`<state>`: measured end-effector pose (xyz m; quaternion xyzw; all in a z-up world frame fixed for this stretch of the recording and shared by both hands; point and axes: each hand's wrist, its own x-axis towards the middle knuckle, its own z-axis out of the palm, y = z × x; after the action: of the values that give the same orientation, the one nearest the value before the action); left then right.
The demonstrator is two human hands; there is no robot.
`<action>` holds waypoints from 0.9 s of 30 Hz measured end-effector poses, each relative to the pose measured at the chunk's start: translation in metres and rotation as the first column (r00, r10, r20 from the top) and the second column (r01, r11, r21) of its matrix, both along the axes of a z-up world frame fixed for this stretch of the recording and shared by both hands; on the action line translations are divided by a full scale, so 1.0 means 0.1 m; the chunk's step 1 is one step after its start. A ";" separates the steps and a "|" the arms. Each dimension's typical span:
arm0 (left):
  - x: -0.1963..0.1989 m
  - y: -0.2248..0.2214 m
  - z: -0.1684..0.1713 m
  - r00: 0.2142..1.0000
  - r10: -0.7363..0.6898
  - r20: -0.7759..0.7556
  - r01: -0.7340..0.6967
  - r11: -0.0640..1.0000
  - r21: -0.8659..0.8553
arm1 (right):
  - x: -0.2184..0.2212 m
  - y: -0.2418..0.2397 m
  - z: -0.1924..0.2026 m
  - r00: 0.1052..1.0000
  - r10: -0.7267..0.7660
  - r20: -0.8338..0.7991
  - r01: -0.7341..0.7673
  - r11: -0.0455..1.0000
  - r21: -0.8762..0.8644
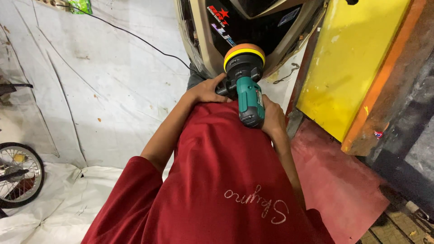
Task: The person uses a handheld electric polisher with a yellow pad to polish the front fairing of a motorcycle. They move the tool in circular motions across the surface of the vehicle's bodywork.
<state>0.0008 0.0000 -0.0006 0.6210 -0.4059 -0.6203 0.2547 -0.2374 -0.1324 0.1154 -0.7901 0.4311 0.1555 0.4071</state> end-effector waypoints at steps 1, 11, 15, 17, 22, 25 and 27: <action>0.00 -0.01 0.00 1.000 0.000 0.000 0.000 1.000 -0.001 | 0.03 0.00 0.03 1.000 0.000 0.000 0.000 1.000 -0.001; 0.01 -0.04 0.11 1.000 -0.015 0.009 0.015 0.999 0.049 | 0.04 0.00 0.03 0.998 -0.016 -0.058 0.017 1.000 0.010; -0.02 0.01 -0.06 1.000 0.001 0.002 -0.001 1.000 -0.029 | 0.05 0.01 0.03 0.998 0.002 -0.066 -0.003 1.000 -0.008; 0.00 -0.01 0.05 1.000 -0.001 -0.011 0.001 1.000 -0.015 | 0.07 0.01 0.07 0.998 -0.002 -0.069 0.001 1.000 -0.007; 0.01 -0.01 0.03 0.999 0.001 -0.043 -0.002 0.999 -0.032 | 0.03 0.01 0.02 0.999 -0.001 -0.039 0.000 1.000 -0.014; -0.01 0.02 -0.09 1.000 -0.007 -0.005 0.007 1.000 -0.002 | 0.01 0.02 -0.02 0.997 -0.026 -0.066 0.027 1.000 0.015; -0.03 0.04 -0.22 0.999 -0.015 0.029 0.016 0.999 -0.042 | 0.04 0.02 0.02 0.999 -0.021 -0.047 0.021 1.000 0.004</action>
<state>-0.0024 0.0044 -0.0223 0.6210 -0.4273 -0.6048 0.2570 -0.2339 -0.1308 0.1174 -0.7806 0.4486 0.1709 0.4003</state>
